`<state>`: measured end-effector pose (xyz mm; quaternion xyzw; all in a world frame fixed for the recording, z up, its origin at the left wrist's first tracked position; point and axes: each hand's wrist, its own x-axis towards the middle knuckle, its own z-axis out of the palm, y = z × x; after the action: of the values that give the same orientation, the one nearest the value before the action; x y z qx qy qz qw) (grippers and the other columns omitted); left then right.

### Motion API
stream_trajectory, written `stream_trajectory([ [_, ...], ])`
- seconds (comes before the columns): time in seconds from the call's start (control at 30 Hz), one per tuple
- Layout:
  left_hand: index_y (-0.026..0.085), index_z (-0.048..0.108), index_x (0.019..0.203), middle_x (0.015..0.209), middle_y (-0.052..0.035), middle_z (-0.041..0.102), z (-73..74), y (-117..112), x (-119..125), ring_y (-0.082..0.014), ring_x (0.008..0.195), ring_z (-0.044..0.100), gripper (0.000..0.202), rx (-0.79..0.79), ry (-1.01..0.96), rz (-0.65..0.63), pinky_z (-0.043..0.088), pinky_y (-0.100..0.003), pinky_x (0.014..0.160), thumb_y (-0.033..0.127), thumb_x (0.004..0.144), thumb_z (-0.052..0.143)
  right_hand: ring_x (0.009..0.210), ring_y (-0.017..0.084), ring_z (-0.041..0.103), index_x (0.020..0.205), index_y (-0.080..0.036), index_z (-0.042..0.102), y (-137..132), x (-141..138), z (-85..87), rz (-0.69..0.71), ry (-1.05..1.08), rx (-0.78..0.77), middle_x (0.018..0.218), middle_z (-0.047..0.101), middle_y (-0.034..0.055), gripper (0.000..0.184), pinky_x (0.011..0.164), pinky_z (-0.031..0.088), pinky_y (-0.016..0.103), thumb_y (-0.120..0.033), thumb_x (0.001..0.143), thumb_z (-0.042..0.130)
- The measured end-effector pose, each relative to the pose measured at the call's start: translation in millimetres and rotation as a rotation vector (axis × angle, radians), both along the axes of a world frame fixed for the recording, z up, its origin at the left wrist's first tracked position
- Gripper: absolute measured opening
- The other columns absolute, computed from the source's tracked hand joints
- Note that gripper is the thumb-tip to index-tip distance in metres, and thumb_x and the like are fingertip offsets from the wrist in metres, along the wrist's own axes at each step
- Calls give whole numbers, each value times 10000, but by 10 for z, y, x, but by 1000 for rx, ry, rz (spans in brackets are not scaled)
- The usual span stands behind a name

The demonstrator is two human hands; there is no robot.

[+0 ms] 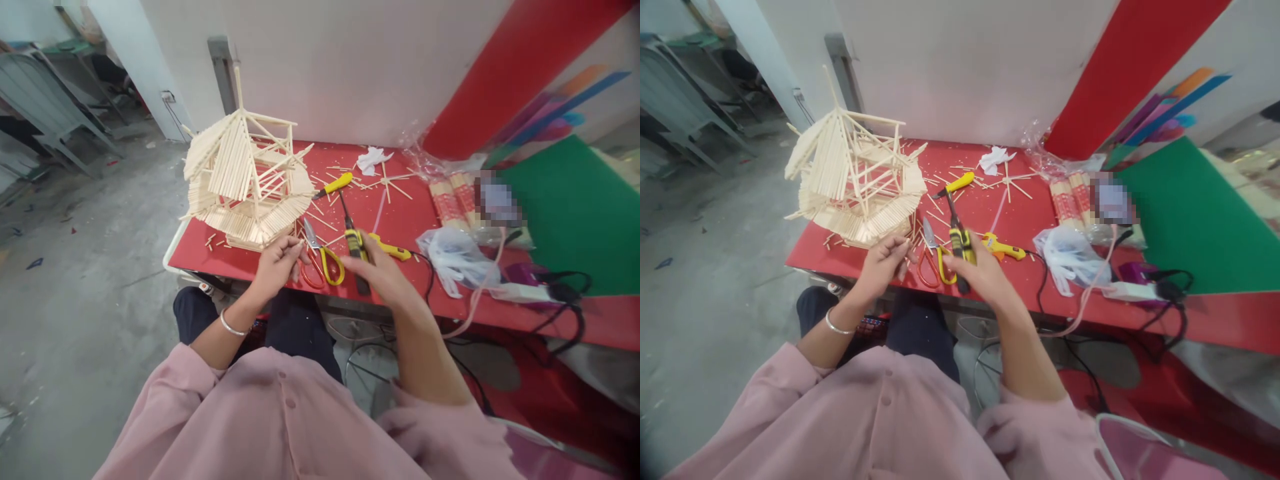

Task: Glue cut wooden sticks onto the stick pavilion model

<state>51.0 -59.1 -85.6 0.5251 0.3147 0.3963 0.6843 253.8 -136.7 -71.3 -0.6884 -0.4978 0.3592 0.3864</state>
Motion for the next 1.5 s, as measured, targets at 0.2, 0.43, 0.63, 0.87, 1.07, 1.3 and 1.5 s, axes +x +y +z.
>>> stream_trajectory([
  [0.2, 168, 588, 852, 779, -10, 709, -55, -141, 44, -49, 390, 531, 428, -119, -91, 60, 288, -165, 312, 535, 745, 782, 1092, 366, 637, 1265, -105, 603, 1183, 174, -1, -102, -671, -369, 1199, 672, 222, 655, 890, 491, 443, -544, 782, 662],
  [0.43, 160, 641, 864, 647, 31, 647, -121, -133, -71, -53, 379, 523, 453, -189, -137, 115, 267, -161, 306, 531, 686, 831, 1146, 349, 603, 1452, -183, 490, 633, -178, -161, 6, -797, -97, 1231, 658, 186, 599, 942, 471, 448, -470, 926, 476],
  [0.63, 155, 692, 841, 688, -10, 714, -172, -129, -72, -43, 386, 499, 453, -214, -202, 83, 261, -165, 323, 529, 650, 862, 1037, 368, 668, 1532, -129, 381, 204, -594, -267, 91, -850, -364, 1224, 638, 253, 732, 847, 512, 440, -365, 869, 579],
  [0.87, 157, 681, 875, 686, -3, 699, -162, -146, -199, -45, 387, 485, 448, -177, -226, 141, 257, -175, 320, 524, 679, 846, 1045, 377, 690, 1527, -154, 397, 242, -543, -103, 47, -808, -399, 1129, 729, 198, 732, 838, 508, 434, -425, 867, 562],
  [1.07, 168, 640, 890, 688, 5, 695, -197, -159, -228, -41, 375, 468, 430, -171, -207, 120, 235, -173, 322, 518, 718, 822, 997, 335, 662, 1486, -199, 422, -213, -415, -369, -108, -520, -132, 1159, 692, 147, 914, 855, 512, 451, -701, 753, 638],
  [1.3, 176, 641, 866, 673, 27, 651, -72, -195, -164, -36, 389, 457, 410, -97, -135, 77, 288, -183, 368, 522, 729, 811, 928, 252, 587, 1274, -233, 520, -514, -497, -424, -122, -243, 117, 1052, 604, 80, 716, 906, 503, 460, -604, 707, 753],
  [1.5, 179, 615, 718, 457, 67, 477, 123, -294, -218, -60, 404, 439, 269, 204, 57, 66, 346, -196, 454, 387, 873, 688, 961, 293, 578, 1409, -241, 509, -516, -615, -242, 111, -343, 282, 1052, 613, 110, 744, 901, 498, 481, -605, 789, 702],
])
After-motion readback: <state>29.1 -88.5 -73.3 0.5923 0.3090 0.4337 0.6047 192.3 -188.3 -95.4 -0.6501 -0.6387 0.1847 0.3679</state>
